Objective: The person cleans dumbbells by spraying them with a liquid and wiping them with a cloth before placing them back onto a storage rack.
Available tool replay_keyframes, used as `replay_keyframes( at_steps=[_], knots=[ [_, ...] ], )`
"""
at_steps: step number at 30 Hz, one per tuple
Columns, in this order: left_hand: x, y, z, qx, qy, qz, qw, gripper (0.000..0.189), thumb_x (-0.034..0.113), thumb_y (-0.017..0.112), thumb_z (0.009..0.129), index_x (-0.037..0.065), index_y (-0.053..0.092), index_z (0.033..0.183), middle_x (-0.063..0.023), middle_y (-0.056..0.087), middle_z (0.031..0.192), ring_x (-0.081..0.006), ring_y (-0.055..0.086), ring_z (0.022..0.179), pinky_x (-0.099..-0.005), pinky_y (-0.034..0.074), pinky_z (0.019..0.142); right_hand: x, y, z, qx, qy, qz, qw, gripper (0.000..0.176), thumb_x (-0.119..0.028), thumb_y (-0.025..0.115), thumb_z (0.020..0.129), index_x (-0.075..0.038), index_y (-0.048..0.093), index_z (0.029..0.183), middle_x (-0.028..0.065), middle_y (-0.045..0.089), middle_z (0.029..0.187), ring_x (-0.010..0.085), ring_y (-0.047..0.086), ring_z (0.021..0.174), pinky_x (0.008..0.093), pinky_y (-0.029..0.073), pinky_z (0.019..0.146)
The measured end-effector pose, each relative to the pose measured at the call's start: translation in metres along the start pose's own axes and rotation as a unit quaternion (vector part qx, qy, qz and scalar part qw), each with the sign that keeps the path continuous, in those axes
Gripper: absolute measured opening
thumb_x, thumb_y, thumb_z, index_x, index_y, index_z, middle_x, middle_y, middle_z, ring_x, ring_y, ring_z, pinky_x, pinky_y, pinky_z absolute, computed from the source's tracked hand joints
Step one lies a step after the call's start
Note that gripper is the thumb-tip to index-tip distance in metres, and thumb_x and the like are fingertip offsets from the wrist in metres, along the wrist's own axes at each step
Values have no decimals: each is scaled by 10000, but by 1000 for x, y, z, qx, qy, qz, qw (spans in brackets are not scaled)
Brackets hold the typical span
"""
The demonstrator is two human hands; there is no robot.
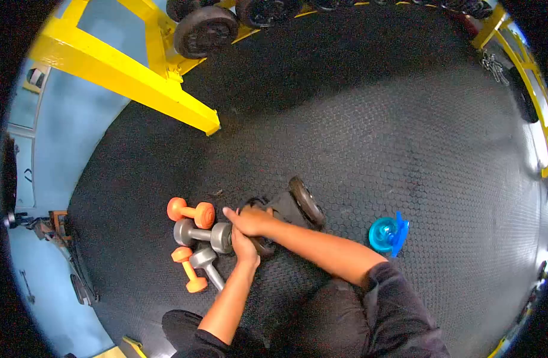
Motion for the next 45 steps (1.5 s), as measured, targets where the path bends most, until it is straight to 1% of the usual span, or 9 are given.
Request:
replay_keyframes(
  at_steps=[9, 16, 22, 25, 29, 31, 37, 42, 45],
  knots=[
    [3, -21, 55, 76, -11, 94, 993, 435, 268, 479, 993, -27, 569, 1298, -125, 637, 1199, -222, 594, 1123, -353, 435, 984, 9, 24, -89, 242, -310, 80, 916, 587, -333, 459, 992, 88, 366, 1390, 357, 427, 1386, 444, 358, 1365, 513, 199, 1179],
    [1, -14, 60, 81, -99, -35, 991, 276, 248, 571, 943, 22, 682, 1056, -58, 663, 945, -183, 625, 827, -324, 495, 769, 44, 33, -96, 285, -251, 173, 909, 403, -218, 583, 930, 38, 528, 1236, 325, 566, 1214, 475, 515, 1194, 459, 368, 1104],
    [-10, -28, 74, 79, -74, -22, 994, 293, 247, 543, 964, 10, 682, 1064, -61, 663, 994, -180, 620, 898, -316, 482, 820, 64, 26, -74, 320, -208, 66, 922, 538, -311, 682, 796, 17, 559, 1204, 262, 592, 1178, 418, 527, 1193, 525, 280, 1124],
    [-17, -26, 64, 73, -77, -13, 994, 339, 271, 521, 981, -1, 651, 1137, -74, 657, 1056, -186, 616, 957, -319, 473, 866, 94, 73, -22, 201, -170, -143, 954, 437, -334, 666, 798, 21, 617, 1049, 247, 623, 1080, 415, 523, 1166, 544, 290, 1081],
    [7, 4, 29, 51, -105, -48, 992, 461, 338, 495, 1015, -15, 541, 1307, -106, 610, 1216, -204, 582, 1099, -332, 435, 977, 99, 48, -42, 266, -180, -119, 939, 318, -270, 666, 817, -5, 634, 990, 236, 643, 1032, 429, 561, 1099, 506, 378, 1018],
    [19, 1, 21, 112, 7, 87, 990, 473, 326, 492, 1023, -27, 504, 1336, -127, 565, 1301, -210, 526, 1202, -331, 383, 1043, 100, 28, -68, 272, -178, 94, 941, 267, -175, 638, 848, -8, 628, 1056, 246, 650, 1012, 454, 594, 1018, 455, 461, 937],
    [28, 7, 9, 108, 30, 75, 991, 479, 276, 484, 1018, -49, 463, 1368, -198, 507, 1378, -279, 479, 1277, -362, 331, 1096, 83, -54, -150, 164, -37, 423, 890, 270, -130, 640, 919, 23, 624, 1141, 50, 682, 1005, 141, 613, 926, 322, 499, 845],
    [23, 6, 1, 121, 77, 98, 985, 475, 266, 500, 1001, -48, 473, 1356, -236, 508, 1363, -344, 487, 1275, -400, 360, 1082, -31, -139, -227, 130, -161, 49, 977, 579, -60, 537, 924, 38, 340, 1460, 214, 477, 1415, 286, 422, 1357, 387, 305, 1132],
    [29, 6, -8, 127, 108, 126, 978, 467, 249, 501, 996, -47, 470, 1356, -251, 506, 1356, -374, 486, 1271, -420, 366, 1079, -65, -110, -198, 62, -239, -382, 890, 777, -182, 626, 838, 33, 273, 1496, 243, 304, 1544, 414, 230, 1456, 523, 180, 1187]
  ],
)
Point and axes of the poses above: each hand's wrist, its own z-axis towards the middle knuckle, its own y-axis out of the palm, x = y × z, the point moved 9 cm from there along z, towards the middle knuckle
